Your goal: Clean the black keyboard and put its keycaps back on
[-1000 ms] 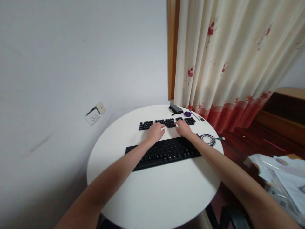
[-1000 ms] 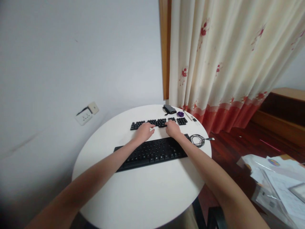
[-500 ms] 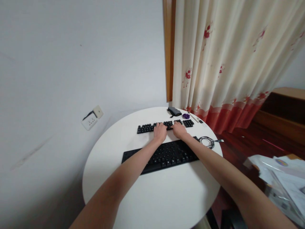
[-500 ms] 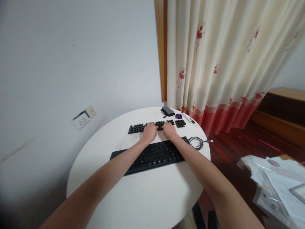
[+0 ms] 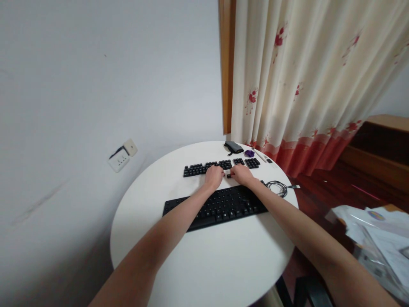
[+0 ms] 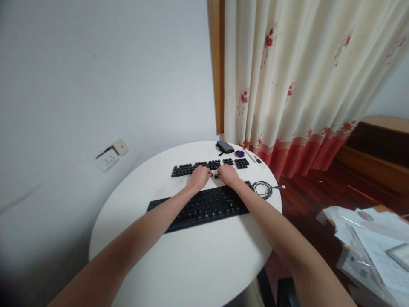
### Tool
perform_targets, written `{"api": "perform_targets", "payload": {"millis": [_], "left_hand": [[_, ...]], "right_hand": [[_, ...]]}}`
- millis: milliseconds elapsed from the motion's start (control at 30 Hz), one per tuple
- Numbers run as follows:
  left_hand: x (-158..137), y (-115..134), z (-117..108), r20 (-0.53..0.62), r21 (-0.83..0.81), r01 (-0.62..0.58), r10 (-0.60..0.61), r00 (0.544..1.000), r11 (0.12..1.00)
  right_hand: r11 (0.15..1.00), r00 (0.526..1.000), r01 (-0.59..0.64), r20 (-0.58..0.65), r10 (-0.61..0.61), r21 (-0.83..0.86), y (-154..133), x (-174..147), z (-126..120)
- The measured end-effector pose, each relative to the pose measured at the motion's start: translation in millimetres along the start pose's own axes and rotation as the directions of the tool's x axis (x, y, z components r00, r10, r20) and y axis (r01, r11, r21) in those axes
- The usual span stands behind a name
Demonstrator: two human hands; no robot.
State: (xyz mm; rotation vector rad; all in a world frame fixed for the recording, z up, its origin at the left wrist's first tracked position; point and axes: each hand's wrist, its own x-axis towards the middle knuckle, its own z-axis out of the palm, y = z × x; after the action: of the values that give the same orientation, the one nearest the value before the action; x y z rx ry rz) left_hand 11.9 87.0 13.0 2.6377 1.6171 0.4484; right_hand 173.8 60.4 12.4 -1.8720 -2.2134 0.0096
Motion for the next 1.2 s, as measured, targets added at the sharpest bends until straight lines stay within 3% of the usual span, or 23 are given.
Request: {"api": "perform_targets", "payload": {"millis": [200,367,600,767,1000,1200], "left_hand": [[-20,0,-23,-0.021,-0.100,-0.020,0.018,1.000,0.995],[-70,-7,-47,-0.035,-0.203,-0.092,0.086,0.996,0.975],[-138,-9,-44,0.010,-0.486,-0.084,0.102,0.995,0.870],[-142,-8,-39,0.072,-0.550,-0.025,0.078,0.994,0.835],[-144,-7,-30,-0.028,-0.455,-0.242,0.258,0.966,0.857],[-149,-2,-34,-0.016,-0.310,-0.323,0.334,0.942,0.894]], "right_hand": [[0.997,0.997,0.042,-0.073,-0.038,0.063,-5,-20,-10],[0.985,0.982,0.096,-0.174,-0.070,0.145,-9,-53,-18],[0.936,0.945,0.171,-0.321,-0.067,0.308,-9,-64,-3],[0.913,0.928,0.197,-0.367,-0.057,0.356,-8,-64,3],[0.904,0.935,0.198,-0.350,-0.059,0.378,-5,-71,7],[0.908,0.945,0.185,-0.322,-0.059,0.377,-3,-70,9]]}}
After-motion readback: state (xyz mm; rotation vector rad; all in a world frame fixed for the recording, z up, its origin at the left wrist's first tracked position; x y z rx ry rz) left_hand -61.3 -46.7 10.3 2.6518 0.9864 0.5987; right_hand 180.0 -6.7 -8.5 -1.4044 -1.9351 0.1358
